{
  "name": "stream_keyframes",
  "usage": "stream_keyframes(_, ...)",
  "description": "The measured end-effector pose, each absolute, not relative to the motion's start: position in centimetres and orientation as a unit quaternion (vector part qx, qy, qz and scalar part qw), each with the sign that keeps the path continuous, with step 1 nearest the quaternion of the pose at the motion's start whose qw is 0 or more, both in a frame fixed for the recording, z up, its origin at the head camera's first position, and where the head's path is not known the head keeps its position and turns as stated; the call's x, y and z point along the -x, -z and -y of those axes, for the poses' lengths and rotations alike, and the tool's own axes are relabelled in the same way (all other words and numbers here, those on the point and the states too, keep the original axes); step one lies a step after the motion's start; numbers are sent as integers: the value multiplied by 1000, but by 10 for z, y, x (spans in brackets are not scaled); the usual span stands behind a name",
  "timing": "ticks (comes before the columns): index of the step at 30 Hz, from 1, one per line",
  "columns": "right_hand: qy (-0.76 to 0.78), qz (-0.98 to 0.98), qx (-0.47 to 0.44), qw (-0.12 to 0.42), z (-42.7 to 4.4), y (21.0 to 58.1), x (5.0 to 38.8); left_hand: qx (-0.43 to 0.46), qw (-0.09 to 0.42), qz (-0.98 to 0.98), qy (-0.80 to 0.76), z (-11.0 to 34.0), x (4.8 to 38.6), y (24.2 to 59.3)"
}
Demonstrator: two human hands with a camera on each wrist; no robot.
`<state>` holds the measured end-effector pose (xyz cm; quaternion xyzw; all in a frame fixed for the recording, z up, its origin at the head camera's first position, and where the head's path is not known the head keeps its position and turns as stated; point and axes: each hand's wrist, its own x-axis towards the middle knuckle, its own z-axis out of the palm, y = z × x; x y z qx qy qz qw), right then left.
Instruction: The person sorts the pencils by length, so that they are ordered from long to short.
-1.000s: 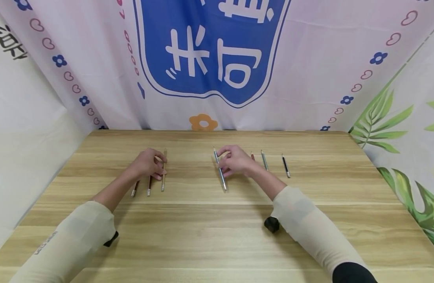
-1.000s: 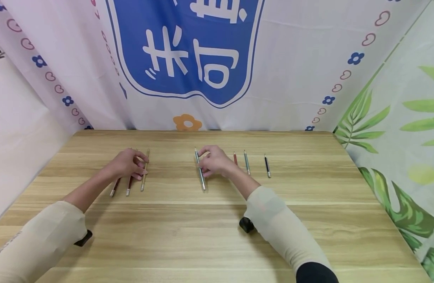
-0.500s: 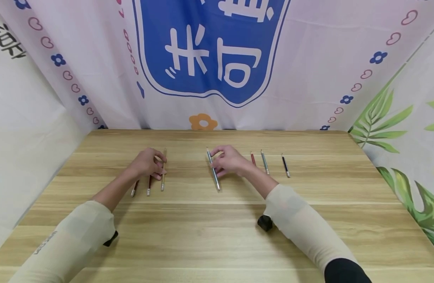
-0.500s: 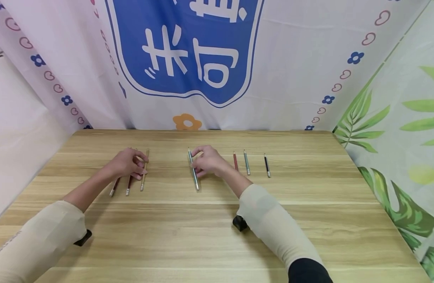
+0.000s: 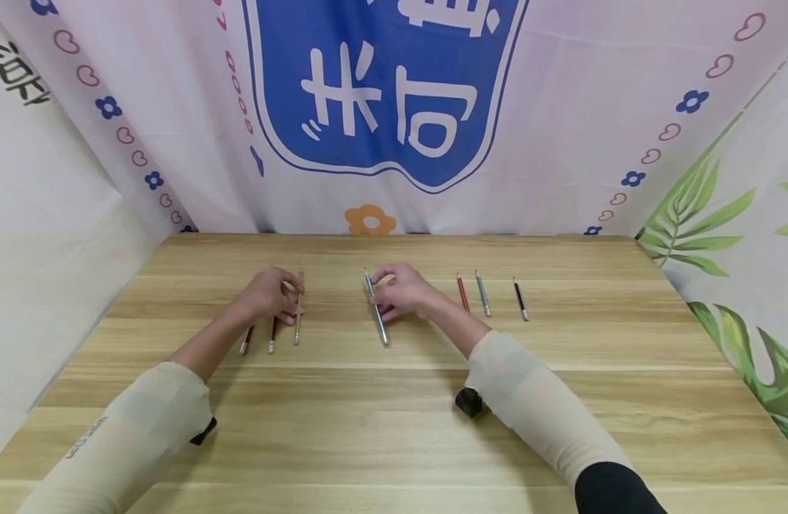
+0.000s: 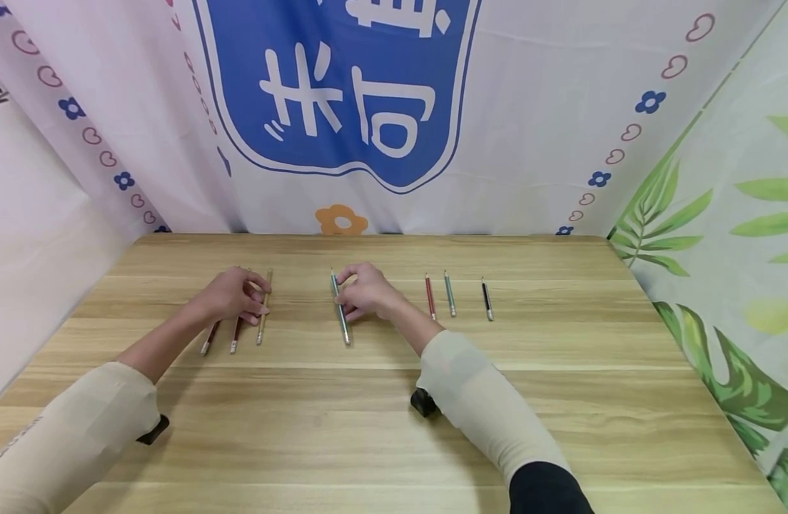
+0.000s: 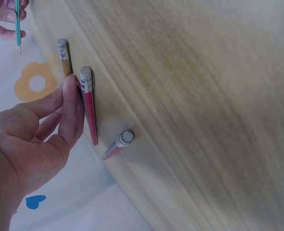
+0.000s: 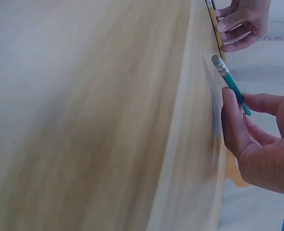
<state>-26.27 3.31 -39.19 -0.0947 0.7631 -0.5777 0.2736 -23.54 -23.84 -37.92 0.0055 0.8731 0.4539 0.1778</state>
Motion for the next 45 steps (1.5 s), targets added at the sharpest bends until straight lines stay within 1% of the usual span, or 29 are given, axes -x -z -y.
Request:
stream_keyframes(17,592,-755,90,267,-11,394,261,-14,174,-877,-447,237,236,380)
stream_keyframes(37,593,-752,90,273,11,395,257,-7,191,-862,-469,240,234,376)
stream_keyframes(45,603,-750,86,258,25,397,256,-6,194,-861,-470,241,234,378)
